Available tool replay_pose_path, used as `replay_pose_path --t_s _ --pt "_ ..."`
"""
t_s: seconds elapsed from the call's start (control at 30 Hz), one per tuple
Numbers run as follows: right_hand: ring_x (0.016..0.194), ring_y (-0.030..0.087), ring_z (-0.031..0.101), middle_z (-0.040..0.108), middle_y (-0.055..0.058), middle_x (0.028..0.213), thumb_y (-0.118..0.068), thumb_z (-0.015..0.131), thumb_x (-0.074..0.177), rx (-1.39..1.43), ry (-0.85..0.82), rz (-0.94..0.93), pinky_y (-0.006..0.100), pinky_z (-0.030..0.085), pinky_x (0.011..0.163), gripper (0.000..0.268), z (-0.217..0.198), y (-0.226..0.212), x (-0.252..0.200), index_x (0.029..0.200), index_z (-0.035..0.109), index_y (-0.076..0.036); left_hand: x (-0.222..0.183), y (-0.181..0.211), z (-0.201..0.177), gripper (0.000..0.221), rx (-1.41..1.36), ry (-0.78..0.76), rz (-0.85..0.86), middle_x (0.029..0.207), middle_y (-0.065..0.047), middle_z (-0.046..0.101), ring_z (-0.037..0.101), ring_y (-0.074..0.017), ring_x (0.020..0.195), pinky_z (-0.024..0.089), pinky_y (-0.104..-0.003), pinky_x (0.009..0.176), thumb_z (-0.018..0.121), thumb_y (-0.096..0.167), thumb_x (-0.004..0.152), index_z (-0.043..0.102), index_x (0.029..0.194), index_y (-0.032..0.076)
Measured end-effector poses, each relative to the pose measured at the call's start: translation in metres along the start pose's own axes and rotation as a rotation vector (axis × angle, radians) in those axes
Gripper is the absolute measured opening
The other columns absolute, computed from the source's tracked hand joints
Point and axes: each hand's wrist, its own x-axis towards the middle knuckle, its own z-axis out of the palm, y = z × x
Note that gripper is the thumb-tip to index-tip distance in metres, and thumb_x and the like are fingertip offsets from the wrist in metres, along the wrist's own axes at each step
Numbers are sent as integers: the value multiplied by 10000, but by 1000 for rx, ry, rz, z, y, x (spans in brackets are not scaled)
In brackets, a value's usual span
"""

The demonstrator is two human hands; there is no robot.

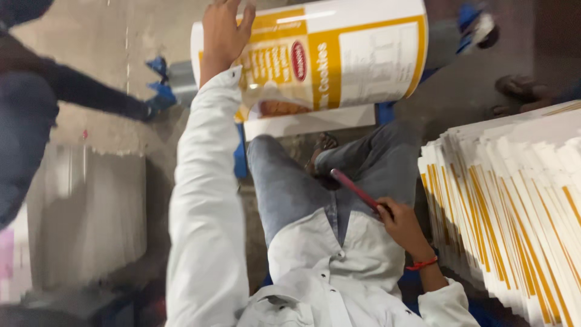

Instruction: The person uses a wooden tool to crease and fold large printed sheets of cookie packaging, then stacks the folded sheets onto a large pile by hand.

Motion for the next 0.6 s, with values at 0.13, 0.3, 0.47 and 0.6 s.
replay_pose_path --t_s 0.13,0.3,0.47,0.6 --pt "657 136 628 702 96 877 -222 538 1047 718 62 250 272 522 584 223 1 26 18 1195 553 -57 25 -14 55 485 -19 -242 -159 1055 -198 726 673 -402 990 492 -509 912 556 515 988 751 1193 120" --pt "558 149 586 570 56 769 -223 570 1036 980 127 243 298 499 467 247 -18 2 43 1173 426 -78 10 -8 48 526 -68 -452 -278 1137 -156 733 668 -367 1085 463 -521 979 481 557 983 747 1206 162" --pt "510 130 560 542 32 750 -211 559 1020 1053 169 40 274 487 436 297 -61 -51 107 1283 435 -152 -1 19 25 488 7 -289 -128 1137 -176 732 671 -355 1069 438 -526 934 538 498 1003 735 1198 97" --pt "515 140 549 547 47 744 -269 516 1109 1056 121 -86 257 450 461 220 -84 -70 170 1230 471 -91 -9 36 7 484 53 -223 -92 1155 -152 722 633 -349 1108 409 -518 975 599 503 977 725 1161 73"
